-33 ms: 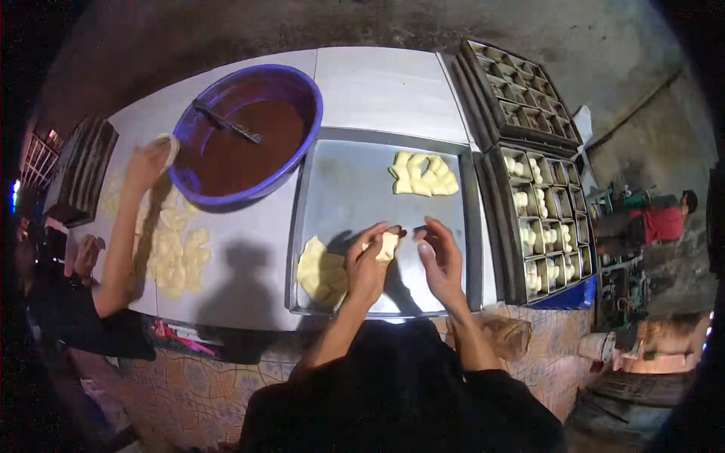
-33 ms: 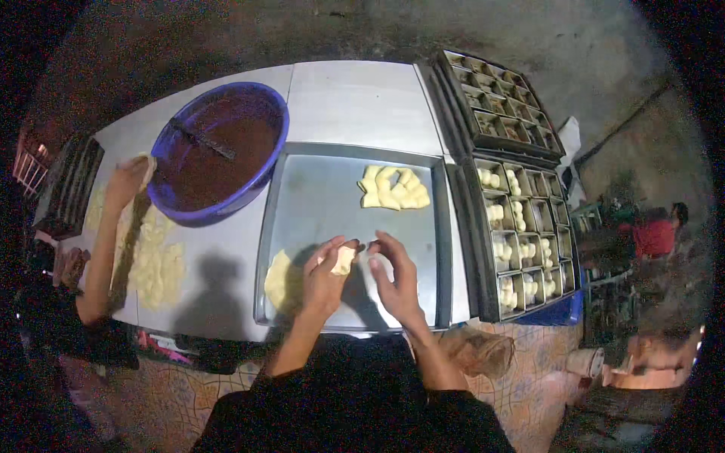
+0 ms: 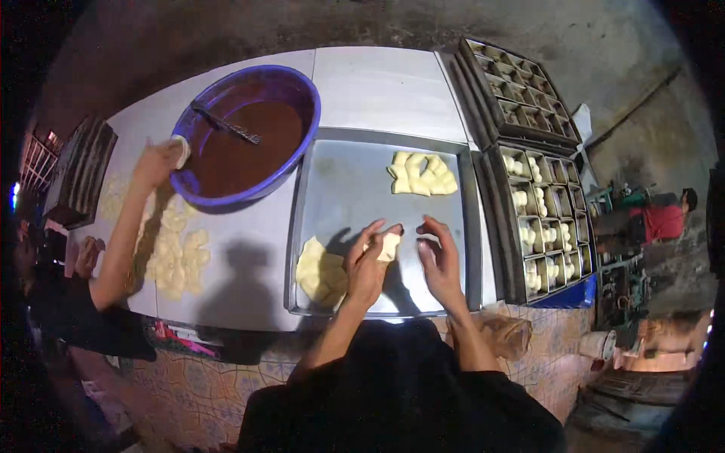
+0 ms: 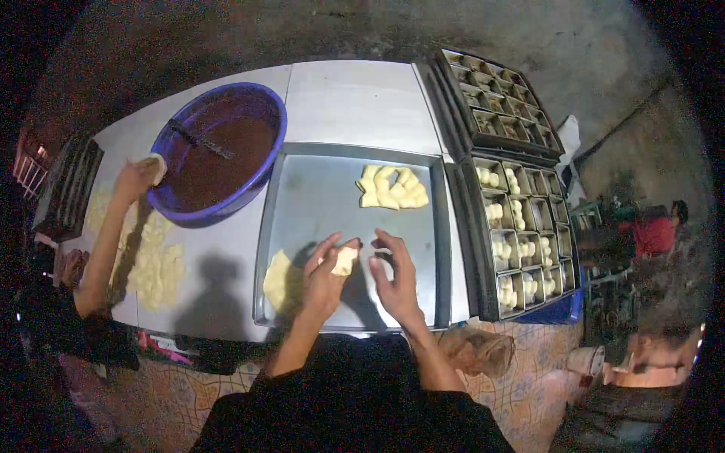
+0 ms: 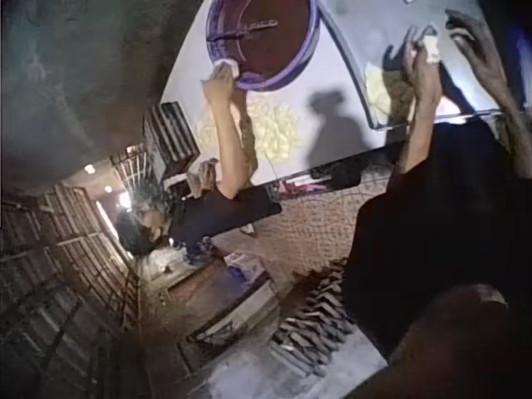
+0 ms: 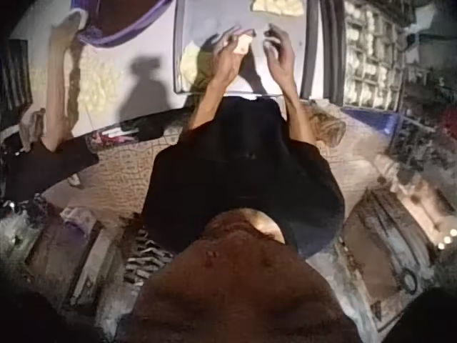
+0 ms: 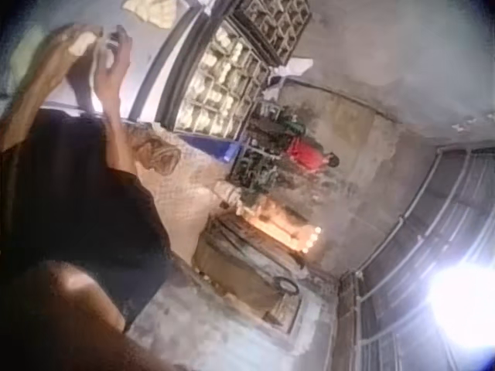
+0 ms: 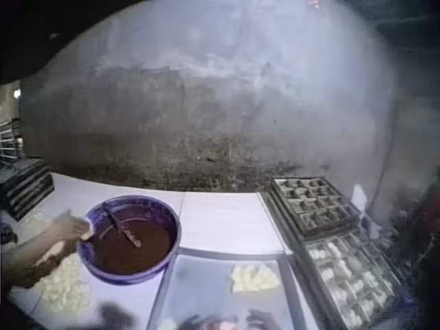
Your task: The person prepares bread dough by hand, filling dough portions with chocolate spread, shaping and folding the dough, and placing the shaped dough pieces into baking tins.
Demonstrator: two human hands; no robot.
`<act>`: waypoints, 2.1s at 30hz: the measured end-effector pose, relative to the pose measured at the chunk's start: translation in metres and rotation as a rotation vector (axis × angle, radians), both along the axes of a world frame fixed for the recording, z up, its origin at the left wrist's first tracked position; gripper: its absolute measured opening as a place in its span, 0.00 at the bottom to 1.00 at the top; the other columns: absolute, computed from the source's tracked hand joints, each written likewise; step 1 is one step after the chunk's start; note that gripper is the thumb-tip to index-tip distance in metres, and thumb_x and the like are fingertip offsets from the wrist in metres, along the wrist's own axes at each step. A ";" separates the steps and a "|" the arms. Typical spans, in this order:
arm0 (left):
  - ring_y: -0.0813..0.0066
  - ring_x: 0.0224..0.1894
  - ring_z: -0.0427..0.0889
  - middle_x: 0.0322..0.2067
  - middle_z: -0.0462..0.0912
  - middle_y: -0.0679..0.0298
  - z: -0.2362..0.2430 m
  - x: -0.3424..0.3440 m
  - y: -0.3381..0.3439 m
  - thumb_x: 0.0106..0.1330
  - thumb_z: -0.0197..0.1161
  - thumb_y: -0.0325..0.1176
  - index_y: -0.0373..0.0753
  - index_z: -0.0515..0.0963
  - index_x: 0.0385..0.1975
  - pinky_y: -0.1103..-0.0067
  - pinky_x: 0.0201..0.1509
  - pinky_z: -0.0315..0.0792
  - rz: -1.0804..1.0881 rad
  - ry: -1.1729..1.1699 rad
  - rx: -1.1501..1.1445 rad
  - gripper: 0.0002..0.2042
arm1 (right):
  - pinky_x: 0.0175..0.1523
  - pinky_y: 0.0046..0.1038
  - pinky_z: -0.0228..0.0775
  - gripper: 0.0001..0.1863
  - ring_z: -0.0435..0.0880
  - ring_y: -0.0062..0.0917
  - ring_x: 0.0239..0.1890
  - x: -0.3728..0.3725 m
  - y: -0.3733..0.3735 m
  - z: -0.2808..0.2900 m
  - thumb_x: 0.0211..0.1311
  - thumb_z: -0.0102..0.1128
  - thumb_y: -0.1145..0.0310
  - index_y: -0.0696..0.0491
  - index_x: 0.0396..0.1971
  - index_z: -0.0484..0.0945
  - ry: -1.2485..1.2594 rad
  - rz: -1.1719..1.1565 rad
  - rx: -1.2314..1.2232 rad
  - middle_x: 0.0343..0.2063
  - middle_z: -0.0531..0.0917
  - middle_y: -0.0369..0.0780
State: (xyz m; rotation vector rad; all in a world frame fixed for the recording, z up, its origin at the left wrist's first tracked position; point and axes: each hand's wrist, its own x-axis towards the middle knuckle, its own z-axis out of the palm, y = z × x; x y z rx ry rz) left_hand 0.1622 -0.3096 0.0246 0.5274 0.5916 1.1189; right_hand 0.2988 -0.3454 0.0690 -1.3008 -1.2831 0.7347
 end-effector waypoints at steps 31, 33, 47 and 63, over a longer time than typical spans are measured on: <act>0.68 0.34 0.80 0.31 0.82 0.53 0.039 -0.152 0.272 0.69 0.32 0.65 0.29 0.78 0.40 0.72 0.42 0.74 0.189 1.478 0.160 0.39 | 0.44 0.23 0.71 0.58 0.72 0.27 0.51 -0.005 0.088 -0.081 0.50 0.71 0.48 0.39 0.72 0.37 0.600 0.434 -0.179 0.63 0.56 0.38; 0.62 0.36 0.82 0.31 0.82 0.50 -0.024 -0.228 0.300 0.64 0.27 0.71 0.26 0.78 0.39 0.66 0.43 0.74 -0.131 1.335 0.084 0.46 | 0.46 0.23 0.72 0.52 0.73 0.24 0.50 -0.025 0.085 -0.088 0.55 0.68 0.54 0.43 0.72 0.40 0.678 0.460 -0.230 0.62 0.60 0.40; 0.66 0.43 0.80 0.43 0.80 0.53 0.048 -0.051 0.084 0.71 0.47 0.46 0.27 0.74 0.49 0.72 0.48 0.75 0.097 0.252 -0.213 0.24 | 0.41 0.17 0.71 0.19 0.76 0.19 0.43 -0.045 0.090 -0.077 0.69 0.52 0.67 0.62 0.55 0.69 1.058 0.388 -0.626 0.46 0.77 0.41; 0.81 0.27 0.76 0.25 0.79 0.65 0.023 -0.030 -0.011 0.62 0.66 0.38 0.29 0.79 0.34 0.85 0.29 0.68 0.187 0.800 0.248 0.15 | 0.42 0.25 0.72 0.09 0.78 0.25 0.41 -0.016 0.035 -0.015 0.55 0.62 0.76 0.59 0.37 0.81 0.152 0.316 0.007 0.44 0.76 0.41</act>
